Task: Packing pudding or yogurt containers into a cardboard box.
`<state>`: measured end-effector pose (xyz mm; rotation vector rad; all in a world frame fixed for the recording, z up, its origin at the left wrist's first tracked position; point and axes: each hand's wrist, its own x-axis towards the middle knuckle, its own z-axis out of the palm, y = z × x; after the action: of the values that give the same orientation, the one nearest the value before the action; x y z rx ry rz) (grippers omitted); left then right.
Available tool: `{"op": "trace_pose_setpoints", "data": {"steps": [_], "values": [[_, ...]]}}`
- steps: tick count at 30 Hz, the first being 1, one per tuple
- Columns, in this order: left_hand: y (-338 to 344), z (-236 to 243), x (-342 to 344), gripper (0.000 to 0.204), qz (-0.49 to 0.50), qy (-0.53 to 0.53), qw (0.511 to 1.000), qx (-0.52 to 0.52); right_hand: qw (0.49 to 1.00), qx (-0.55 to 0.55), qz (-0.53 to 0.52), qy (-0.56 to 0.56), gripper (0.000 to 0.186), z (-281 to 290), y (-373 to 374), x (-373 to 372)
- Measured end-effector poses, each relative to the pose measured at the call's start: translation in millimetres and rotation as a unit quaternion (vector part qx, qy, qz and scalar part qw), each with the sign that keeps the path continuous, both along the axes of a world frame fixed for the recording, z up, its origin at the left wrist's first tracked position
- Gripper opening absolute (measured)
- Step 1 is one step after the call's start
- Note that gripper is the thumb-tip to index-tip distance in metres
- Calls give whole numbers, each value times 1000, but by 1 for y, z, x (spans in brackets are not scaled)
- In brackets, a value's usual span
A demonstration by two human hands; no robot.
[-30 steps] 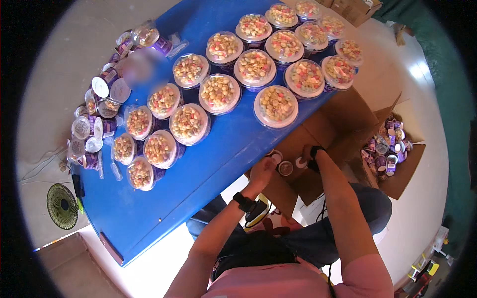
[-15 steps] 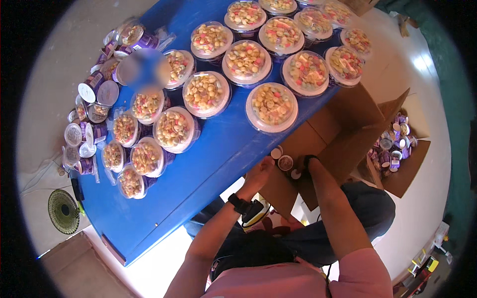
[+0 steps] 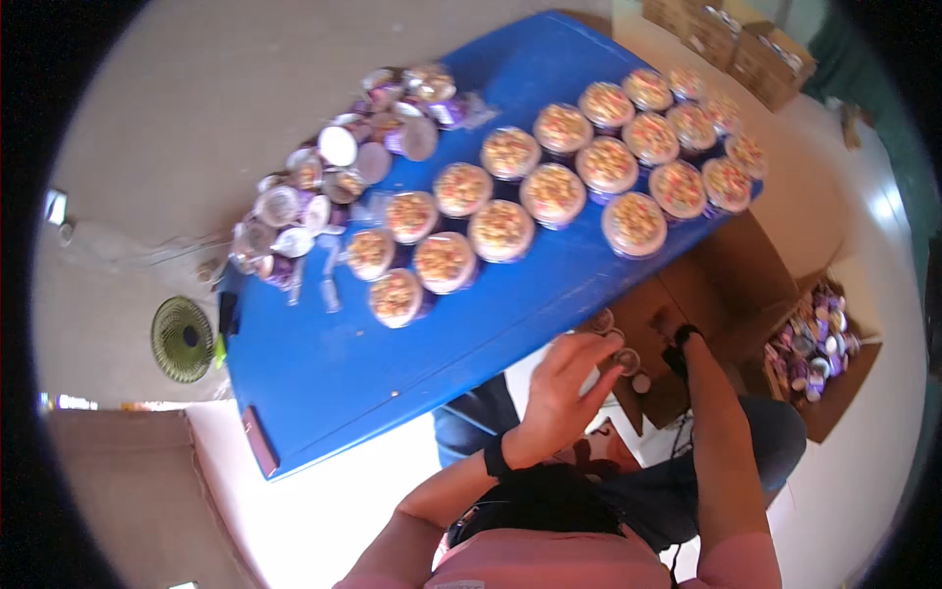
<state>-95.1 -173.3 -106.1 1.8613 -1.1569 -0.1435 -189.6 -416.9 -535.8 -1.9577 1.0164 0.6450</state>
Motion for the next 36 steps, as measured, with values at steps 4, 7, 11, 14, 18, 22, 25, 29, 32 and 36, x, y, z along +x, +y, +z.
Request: {"op": "trace_pose_setpoints", "data": {"steps": [4,7,11,14,18,22,25,29,32,36], "values": [[19,42,30,55,265,-151,951,-56,905,-254,333,-76,43,-90,-81,-68],[43,35,75,66,324,-198,924,-53,904,-289,305,-80,41,-105,-79,-61],[58,14,104,67,341,-188,921,-16,917,-291,246,-118,31,-89,-65,-60],[60,11,102,62,317,-136,938,-35,949,-242,170,-107,30,-56,-64,-57],[58,25,56,57,279,-102,953,-50,976,-177,71,-102,29,-7,-60,-57],[47,22,1,54,16,-68,997,31,995,-87,40,-41,28,47,-46,-51],[32,-33,-11,53,-53,337,940,18,999,-3,4,-45,33,112,-4,0],[-58,-93,-29,45,-86,639,758,104,974,-10,-121,-189,48,87,-56,-81],[-56,-155,7,44,-19,765,637,96,930,240,-227,-160,48,211,1,-6],[-95,-198,12,42,41,789,599,129,784,475,-319,-239,52,235,-12,-24]]}}
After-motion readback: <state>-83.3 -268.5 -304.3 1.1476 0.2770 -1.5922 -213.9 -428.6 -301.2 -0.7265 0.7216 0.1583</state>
